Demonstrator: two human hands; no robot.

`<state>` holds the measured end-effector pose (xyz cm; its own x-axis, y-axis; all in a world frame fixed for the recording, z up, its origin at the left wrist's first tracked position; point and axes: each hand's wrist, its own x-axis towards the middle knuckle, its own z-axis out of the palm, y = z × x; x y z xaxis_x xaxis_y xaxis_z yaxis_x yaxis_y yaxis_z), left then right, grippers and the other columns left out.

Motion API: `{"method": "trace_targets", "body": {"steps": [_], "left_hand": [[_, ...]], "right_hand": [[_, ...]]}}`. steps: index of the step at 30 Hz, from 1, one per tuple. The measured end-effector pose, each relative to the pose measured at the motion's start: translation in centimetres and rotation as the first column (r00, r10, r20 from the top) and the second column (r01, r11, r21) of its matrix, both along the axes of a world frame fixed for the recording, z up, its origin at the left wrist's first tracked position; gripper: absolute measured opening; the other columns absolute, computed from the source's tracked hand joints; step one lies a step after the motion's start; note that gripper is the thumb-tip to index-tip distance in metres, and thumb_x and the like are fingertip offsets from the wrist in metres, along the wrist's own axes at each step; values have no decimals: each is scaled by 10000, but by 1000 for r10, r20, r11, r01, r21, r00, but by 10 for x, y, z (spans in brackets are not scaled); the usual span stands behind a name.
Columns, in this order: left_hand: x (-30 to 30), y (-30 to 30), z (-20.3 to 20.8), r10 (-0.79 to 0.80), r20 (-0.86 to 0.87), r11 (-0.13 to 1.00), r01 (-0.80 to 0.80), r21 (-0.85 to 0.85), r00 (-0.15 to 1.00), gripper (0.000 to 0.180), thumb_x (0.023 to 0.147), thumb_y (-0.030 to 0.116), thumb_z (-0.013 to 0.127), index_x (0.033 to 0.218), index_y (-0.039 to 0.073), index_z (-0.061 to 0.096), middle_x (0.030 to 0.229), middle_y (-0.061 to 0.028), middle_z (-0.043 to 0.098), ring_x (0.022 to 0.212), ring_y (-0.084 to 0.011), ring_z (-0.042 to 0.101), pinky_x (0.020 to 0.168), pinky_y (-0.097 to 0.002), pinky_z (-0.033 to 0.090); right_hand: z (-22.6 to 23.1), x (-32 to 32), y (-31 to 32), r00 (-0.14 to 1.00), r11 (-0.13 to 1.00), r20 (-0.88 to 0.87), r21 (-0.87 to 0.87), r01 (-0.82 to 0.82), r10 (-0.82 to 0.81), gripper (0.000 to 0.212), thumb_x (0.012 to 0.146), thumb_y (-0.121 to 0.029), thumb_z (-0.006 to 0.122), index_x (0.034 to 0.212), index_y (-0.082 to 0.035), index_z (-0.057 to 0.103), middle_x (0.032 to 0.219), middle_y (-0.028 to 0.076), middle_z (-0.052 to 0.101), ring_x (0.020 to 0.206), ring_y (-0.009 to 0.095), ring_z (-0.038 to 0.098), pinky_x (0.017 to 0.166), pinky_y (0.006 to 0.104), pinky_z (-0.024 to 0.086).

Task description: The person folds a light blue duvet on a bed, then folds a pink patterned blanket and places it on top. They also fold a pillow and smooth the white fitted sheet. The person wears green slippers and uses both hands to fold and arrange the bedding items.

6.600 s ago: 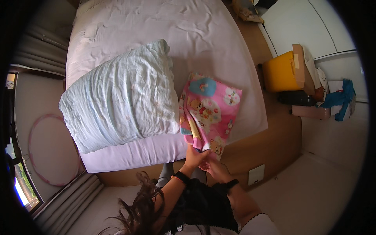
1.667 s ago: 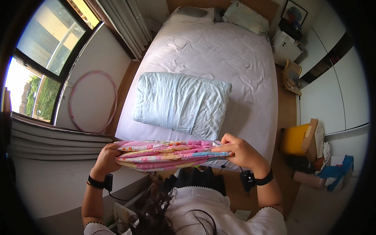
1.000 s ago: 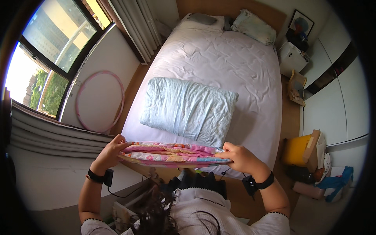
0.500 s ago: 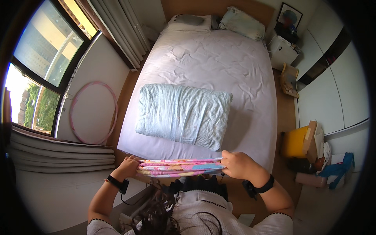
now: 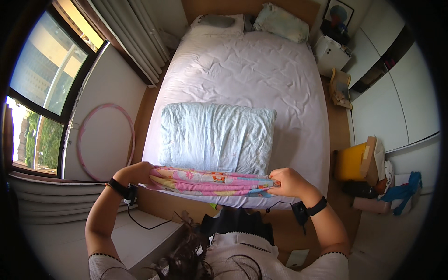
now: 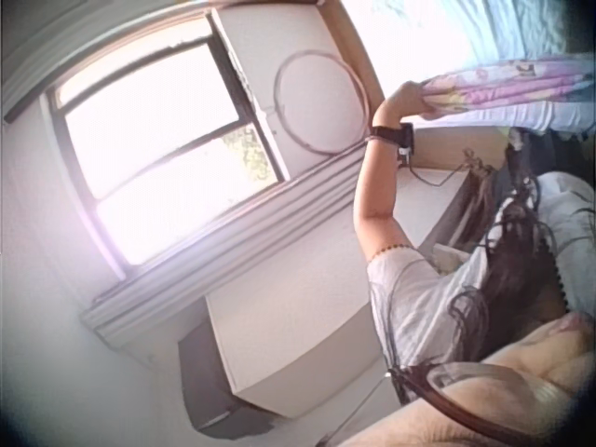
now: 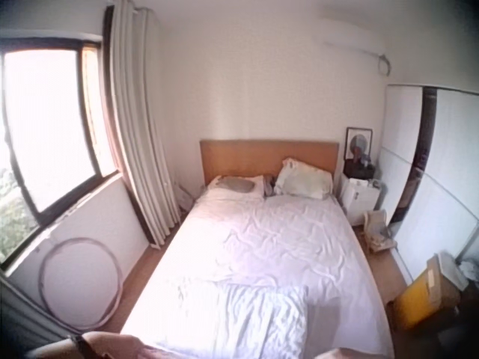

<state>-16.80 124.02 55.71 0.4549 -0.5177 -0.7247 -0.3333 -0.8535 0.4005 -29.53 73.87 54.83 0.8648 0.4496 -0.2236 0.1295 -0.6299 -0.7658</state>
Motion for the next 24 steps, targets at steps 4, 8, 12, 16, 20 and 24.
{"method": "trace_targets", "body": {"steps": [4, 8, 12, 16, 20, 24], "left_hand": [[57, -9, 6, -25, -169, 983, 54, 174, 985, 470, 731, 326, 848, 1156, 173, 718, 883, -55, 733, 764, -176, 664, 733, -306, 521], [139, 0, -23, -159, -160, 961, 190, 202, 974, 596, 630, 438, 874, 1090, 89, 725, 913, -110, 739, 815, -262, 696, 743, -360, 538], [218, 4, -111, 155, 175, 987, -147, -62, 972, 463, 615, 315, 839, 981, 50, 740, 940, -145, 728, 820, -268, 697, 742, -353, 544], [220, -12, -240, 690, 502, 723, -527, -447, 521, 465, 736, 210, 745, 1175, 91, 648, 1112, -201, 636, 1062, -367, 604, 923, -431, 495], [158, -8, -335, 814, 230, 575, -798, -181, 534, 966, 662, 408, 835, 1468, 126, 383, 1378, -251, 437, 1264, -374, 477, 1017, -437, 451], [100, 29, -362, 879, -227, 361, -896, -259, 419, 944, 667, 503, 848, 1323, -44, 446, 1160, -193, 617, 1021, -259, 644, 850, -368, 546]], "right_hand": [[-18, 32, 1, 995, 996, -77, 66, 66, -61, 334, 683, -190, 809, 702, 56, 584, 589, 135, 511, 519, 163, 475, 512, 341, 392], [-61, 94, -11, 969, 989, -215, 54, 138, -124, 410, 712, -289, 858, 652, 15, 589, 555, 47, 516, 537, 89, 440, 494, 317, 378], [-155, 181, -20, 887, 912, -298, 102, 398, -354, 419, 741, -344, 846, 813, -3, 612, 718, 4, 594, 629, 105, 511, 566, 298, 434], [-268, 223, -4, 617, 625, -155, -6, 780, -772, 879, 742, -391, 822, 1379, 32, 389, 1270, 173, 561, 1160, 243, 557, 945, 372, 472], [-337, 196, 31, 471, 452, -405, 149, 880, -784, 991, 709, -372, 850, 1442, 14, 306, 1368, 199, 480, 1240, 274, 505, 1009, 394, 441], [-363, 146, 55, 505, 457, -417, 217, 863, -756, 853, 755, -325, 828, 1393, -11, 356, 1317, 148, 527, 1212, 251, 527, 1015, 388, 431]]}}
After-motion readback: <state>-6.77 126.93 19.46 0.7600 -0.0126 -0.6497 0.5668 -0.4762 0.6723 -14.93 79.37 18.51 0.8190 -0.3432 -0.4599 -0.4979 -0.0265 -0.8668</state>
